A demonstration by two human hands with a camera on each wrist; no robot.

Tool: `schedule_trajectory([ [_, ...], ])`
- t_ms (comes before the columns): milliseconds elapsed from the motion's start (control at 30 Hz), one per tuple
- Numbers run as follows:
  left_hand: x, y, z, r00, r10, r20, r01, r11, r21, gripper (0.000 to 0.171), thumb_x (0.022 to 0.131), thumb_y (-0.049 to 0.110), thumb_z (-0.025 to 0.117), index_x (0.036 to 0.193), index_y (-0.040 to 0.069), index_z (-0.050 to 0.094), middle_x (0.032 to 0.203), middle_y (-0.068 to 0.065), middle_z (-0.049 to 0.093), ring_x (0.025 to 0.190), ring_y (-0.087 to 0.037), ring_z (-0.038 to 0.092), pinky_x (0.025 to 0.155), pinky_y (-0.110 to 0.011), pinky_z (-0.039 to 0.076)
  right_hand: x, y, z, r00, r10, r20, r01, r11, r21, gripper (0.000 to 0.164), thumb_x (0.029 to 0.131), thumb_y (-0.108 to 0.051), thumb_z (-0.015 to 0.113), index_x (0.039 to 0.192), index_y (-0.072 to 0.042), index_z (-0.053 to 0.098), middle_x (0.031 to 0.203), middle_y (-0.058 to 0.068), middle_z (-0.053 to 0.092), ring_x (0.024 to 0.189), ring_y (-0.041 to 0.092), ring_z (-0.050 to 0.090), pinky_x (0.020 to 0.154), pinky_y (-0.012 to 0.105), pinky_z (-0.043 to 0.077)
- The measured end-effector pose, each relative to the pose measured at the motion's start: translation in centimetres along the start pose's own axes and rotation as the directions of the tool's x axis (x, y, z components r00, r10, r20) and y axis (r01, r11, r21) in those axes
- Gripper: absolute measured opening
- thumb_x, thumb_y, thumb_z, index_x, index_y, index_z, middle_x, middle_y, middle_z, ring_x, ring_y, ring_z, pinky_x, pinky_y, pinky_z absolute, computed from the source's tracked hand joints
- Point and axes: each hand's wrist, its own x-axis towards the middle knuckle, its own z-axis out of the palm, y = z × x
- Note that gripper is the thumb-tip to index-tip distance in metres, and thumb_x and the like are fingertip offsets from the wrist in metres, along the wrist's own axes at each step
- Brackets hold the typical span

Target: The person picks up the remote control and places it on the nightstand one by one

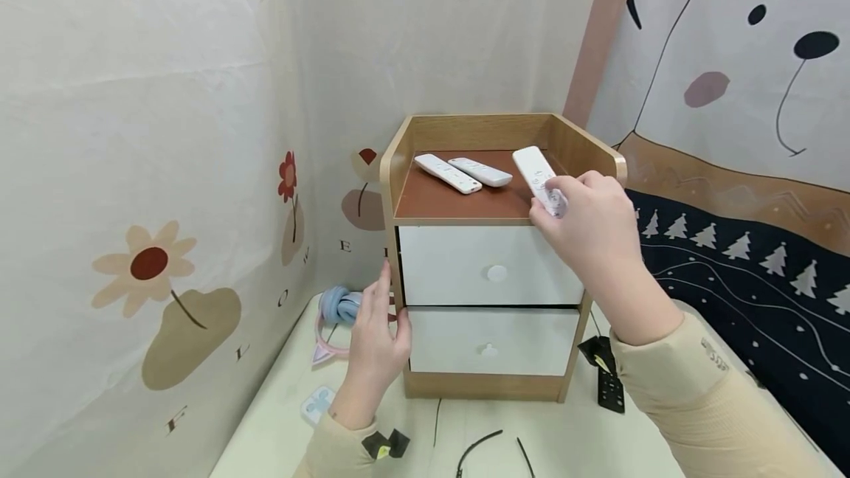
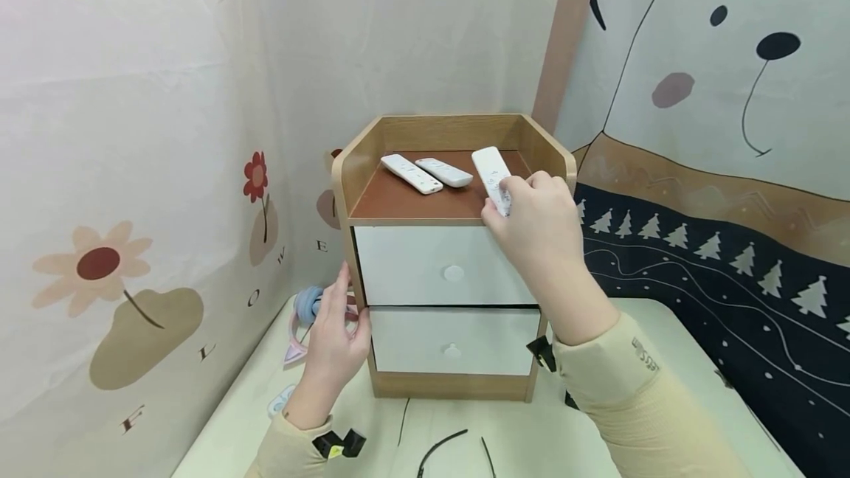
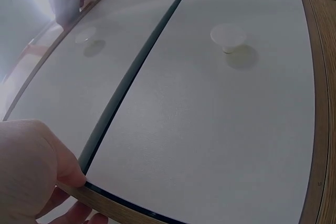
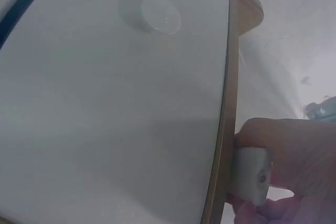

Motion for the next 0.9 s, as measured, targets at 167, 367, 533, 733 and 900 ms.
schedule_trajectory([
  [167,0.1,0.1,-0.1,1.0,-0.002,0.005,0.002,1.0,-0.002,0.089,0.098,-0.005,0.068,0.175,0.005,0.025,0.141,-0.026,0.058,0.107,-0.031,0.068,0.08,-0.043,0.07,1.0,-0.5,0.1,0.993,0.03,0.117,-0.028,0.999,-0.024,0.04,0.099,-0.031,0.07,0.128,-0.005,0.079,0.111,0.028,0.072,0.101,0.042,0.063,0.079,0.054,0.056],
  [367,0.2,0.2,-0.2,1.0,-0.001,0.005,0.001,1.0,0.004,0.088,0.098,-0.005,0.068,0.175,0.005,0.026,0.142,-0.026,0.058,0.108,-0.031,0.067,0.08,-0.04,0.07,1.9,-0.5,0.1,0.984,0.04,0.171,-0.04,0.999,-0.007,0.04,0.098,-0.031,0.069,0.125,-0.005,0.08,0.109,0.026,0.075,0.095,0.039,0.066,0.075,0.05,0.056],
  [533,0.1,0.1,-0.2,1.0,-0.018,0.02,0.018,1.0,-0.002,0.088,0.098,-0.005,0.067,0.175,0.006,0.026,0.143,-0.027,0.058,0.109,-0.032,0.068,0.081,-0.041,0.07,3.1,-0.3,0.4,0.97,0.059,0.235,-0.055,0.998,-0.022,0.04,0.097,-0.03,0.066,0.125,-0.005,0.081,0.113,0.026,0.078,0.091,0.039,0.067,0.07,0.048,0.056],
  [733,-0.2,0.0,-0.1,0.999,-0.039,0.025,0.039,0.999,-0.001,0.089,0.098,-0.004,0.067,0.175,0.008,0.025,0.144,-0.025,0.058,0.108,-0.031,0.069,0.081,-0.038,0.07,4.7,-0.1,1.3,0.951,0.084,0.298,-0.091,0.996,0.009,0.04,0.099,-0.034,0.065,0.124,-0.008,0.08,0.115,0.022,0.08,0.096,0.04,0.069,0.078,0.052,0.058],
  [900,0.0,0.0,-0.1,1.0,-0.017,0.02,0.017,1.0,0.002,0.089,0.098,-0.005,0.068,0.175,0.007,0.025,0.143,-0.026,0.058,0.11,-0.032,0.069,0.081,-0.038,0.07,5.7,0.1,1.8,0.938,0.092,0.334,-0.111,0.993,0.04,0.039,0.099,-0.034,0.065,0.123,-0.008,0.08,0.118,0.02,0.079,0.107,0.04,0.069,0.089,0.054,0.059],
])
